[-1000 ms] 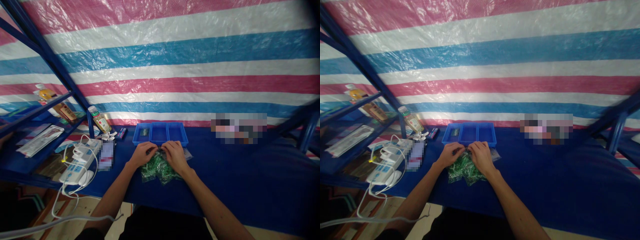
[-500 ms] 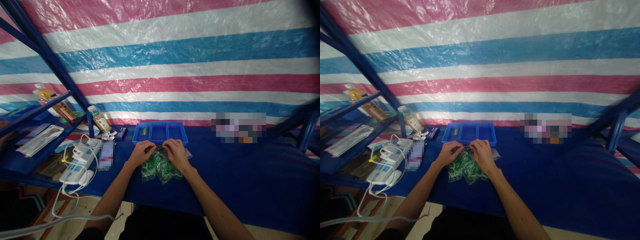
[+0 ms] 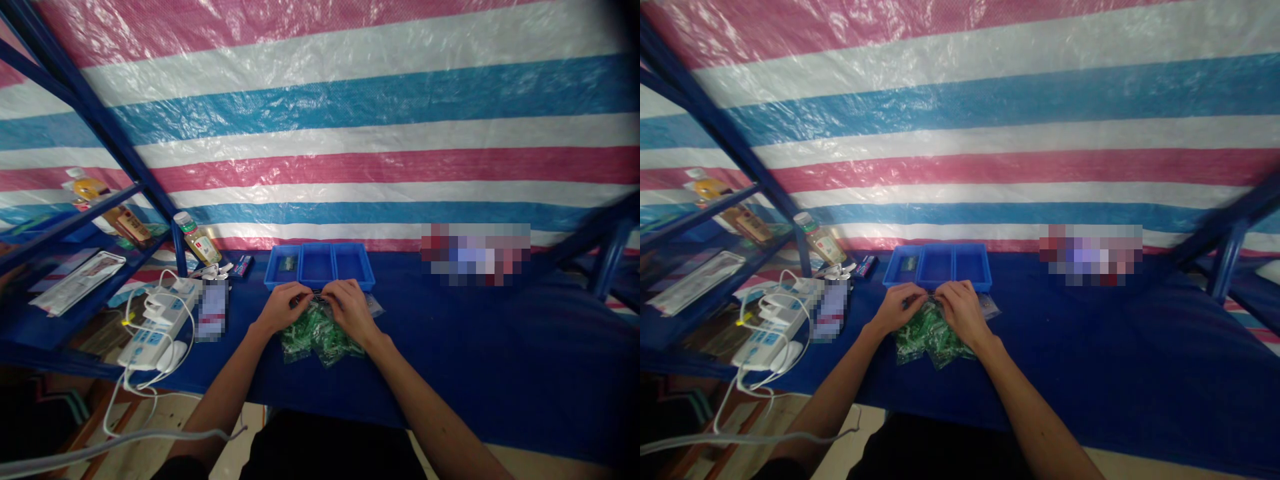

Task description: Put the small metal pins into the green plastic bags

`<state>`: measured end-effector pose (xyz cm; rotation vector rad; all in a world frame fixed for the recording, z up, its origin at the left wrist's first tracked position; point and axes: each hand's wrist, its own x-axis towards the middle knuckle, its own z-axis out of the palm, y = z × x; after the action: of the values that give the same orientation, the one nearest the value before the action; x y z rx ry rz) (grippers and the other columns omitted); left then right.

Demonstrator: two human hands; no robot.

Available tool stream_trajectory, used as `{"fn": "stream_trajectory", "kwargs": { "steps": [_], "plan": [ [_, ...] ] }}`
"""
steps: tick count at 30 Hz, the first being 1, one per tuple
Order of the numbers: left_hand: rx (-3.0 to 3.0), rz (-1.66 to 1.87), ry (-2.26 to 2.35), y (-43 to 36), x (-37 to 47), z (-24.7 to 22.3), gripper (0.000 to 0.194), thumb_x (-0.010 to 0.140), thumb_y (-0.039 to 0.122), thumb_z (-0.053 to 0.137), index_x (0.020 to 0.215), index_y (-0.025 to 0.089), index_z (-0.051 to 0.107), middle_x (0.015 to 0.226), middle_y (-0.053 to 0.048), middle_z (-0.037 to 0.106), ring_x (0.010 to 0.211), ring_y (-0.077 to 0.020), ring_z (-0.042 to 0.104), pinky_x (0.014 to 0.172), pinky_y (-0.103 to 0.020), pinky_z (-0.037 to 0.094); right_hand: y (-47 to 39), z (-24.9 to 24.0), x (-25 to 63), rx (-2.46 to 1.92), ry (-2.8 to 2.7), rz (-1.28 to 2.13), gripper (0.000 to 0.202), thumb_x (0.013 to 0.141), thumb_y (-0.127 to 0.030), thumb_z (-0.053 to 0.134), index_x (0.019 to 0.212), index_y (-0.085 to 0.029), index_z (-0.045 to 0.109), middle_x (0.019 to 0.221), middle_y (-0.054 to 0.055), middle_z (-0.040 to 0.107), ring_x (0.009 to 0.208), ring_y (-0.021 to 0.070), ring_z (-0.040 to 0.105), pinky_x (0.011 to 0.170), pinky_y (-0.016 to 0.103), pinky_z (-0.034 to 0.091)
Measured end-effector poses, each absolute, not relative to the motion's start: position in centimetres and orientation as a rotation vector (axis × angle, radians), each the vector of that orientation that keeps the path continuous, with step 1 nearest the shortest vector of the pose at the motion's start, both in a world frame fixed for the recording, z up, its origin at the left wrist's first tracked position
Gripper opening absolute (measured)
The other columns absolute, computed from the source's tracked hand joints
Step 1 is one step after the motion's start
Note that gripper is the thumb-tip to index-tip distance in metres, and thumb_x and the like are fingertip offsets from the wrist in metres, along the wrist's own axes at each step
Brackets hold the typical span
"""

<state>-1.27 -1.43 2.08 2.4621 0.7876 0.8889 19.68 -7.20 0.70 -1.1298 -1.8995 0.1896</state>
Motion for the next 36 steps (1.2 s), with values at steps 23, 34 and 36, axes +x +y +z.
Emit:
{"fn": "stream_trajectory", "kwargs": {
  "steps": [23,34,36],
  "plan": [
    [2.497,0.883,0.733,-1.8,-0.7,2.1,0.017,0.099,0.027,0.057,0.096,0.016,0.071,0.084,-0.005,0.069,0.069,-0.0128,0.06,0.067,-0.025,0.05,-7.3,0.3,18.7,-1.226,-1.904,0.146,0.02,0.104,-0.021,0.051,0.089,-0.022,0.064,0.086,0.003,0.072,0.082,0.0198,0.064,0.083,0.038,0.038],
    [2.481,0.913,0.747,-1.7,-0.8,2.3,0.018,0.099,0.029,0.058,0.097,0.017,0.072,0.09,-0.007,0.072,0.073,-0.0137,0.063,0.069,-0.025,0.051,-7.4,0.7,18.6,-1.32,-1.804,0.109,0.035,0.105,-0.028,0.047,0.072,-0.022,0.054,0.071,0.001,0.067,0.068,0.0181,0.06,0.076,0.037,0.033],
    [2.483,0.929,0.752,-1.6,-0.9,2.3,0.018,0.099,0.028,0.059,0.098,0.017,0.072,0.089,-0.007,0.072,0.072,-0.0135,0.063,0.07,-0.026,0.051,-7.4,0.8,18.7,-1.307,-1.788,0.13,0.033,0.105,-0.027,0.047,0.074,-0.022,0.055,0.073,0.001,0.068,0.07,0.0182,0.061,0.076,0.037,0.034]
  ]
}}
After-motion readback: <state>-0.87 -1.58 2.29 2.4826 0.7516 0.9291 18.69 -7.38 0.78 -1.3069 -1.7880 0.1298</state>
